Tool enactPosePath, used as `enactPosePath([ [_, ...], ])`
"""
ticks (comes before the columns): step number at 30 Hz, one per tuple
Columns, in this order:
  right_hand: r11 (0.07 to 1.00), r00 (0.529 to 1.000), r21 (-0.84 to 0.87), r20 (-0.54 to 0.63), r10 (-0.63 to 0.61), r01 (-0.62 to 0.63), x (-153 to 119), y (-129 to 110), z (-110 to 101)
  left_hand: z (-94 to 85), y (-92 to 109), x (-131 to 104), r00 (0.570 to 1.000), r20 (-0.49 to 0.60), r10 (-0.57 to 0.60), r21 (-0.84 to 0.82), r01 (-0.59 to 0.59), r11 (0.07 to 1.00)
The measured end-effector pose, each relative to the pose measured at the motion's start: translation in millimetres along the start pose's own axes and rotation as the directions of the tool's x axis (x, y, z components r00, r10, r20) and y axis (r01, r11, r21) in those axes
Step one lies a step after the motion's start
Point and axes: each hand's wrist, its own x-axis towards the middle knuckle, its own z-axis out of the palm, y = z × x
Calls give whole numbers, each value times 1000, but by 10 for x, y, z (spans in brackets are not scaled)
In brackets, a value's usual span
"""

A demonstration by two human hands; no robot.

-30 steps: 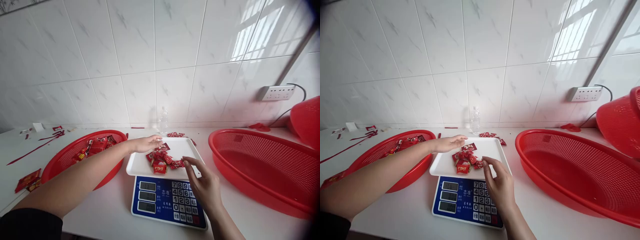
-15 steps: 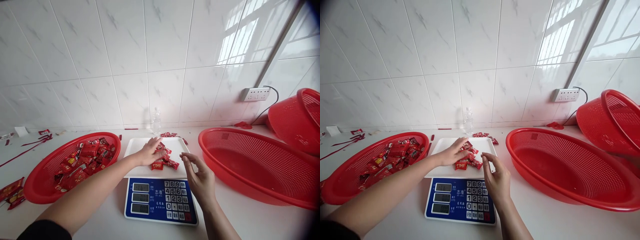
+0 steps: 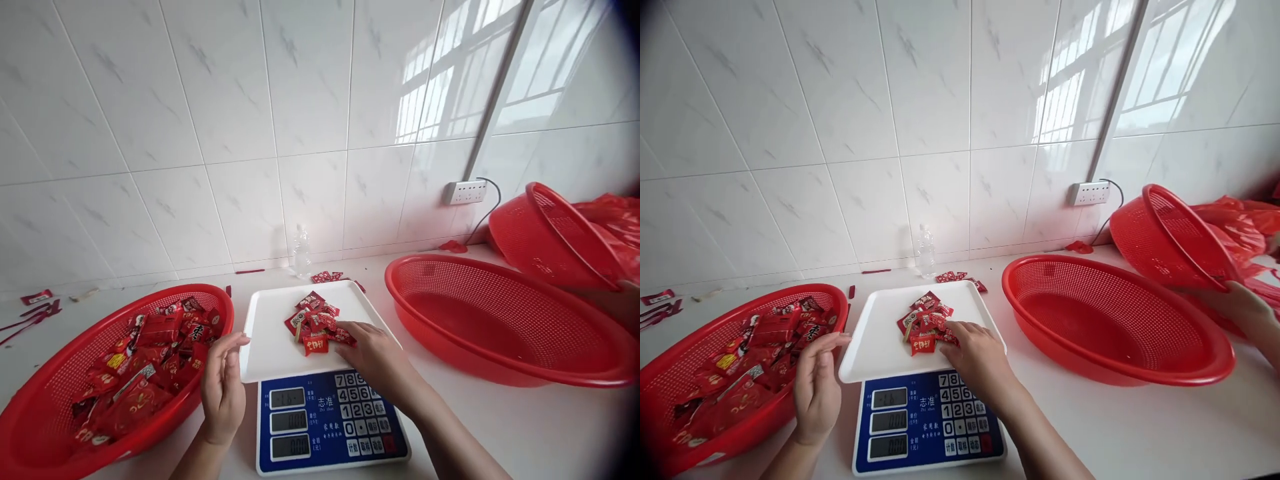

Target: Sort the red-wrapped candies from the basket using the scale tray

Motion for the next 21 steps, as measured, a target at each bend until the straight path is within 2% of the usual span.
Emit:
enactPosePath([
  [5,999,1000,-44,-7,6,-7,63,-4,-1,-71,20,11,997,-2,-81,-81,81,993],
  [9,999,996,-54,-90,-4,-1,16,105,-61,-70,65,19,979,-25,-204,-150,198,969],
  [12,995,978,-91,-209,18,-38,1,286,-166,-52,93,17,949,3,-314,-183,310,933],
  [16,971,924,-174,-373,89,-164,73,664,-443,-46,106,13,937,5,-348,-187,343,921],
  [19,939,895,-229,-422,141,-256,175,895,-649,-49,111,14,940,10,-341,-187,336,923],
  [21,932,904,-257,-406,137,-256,254,923,-690,-52,116,18,943,16,-332,-173,330,928],
])
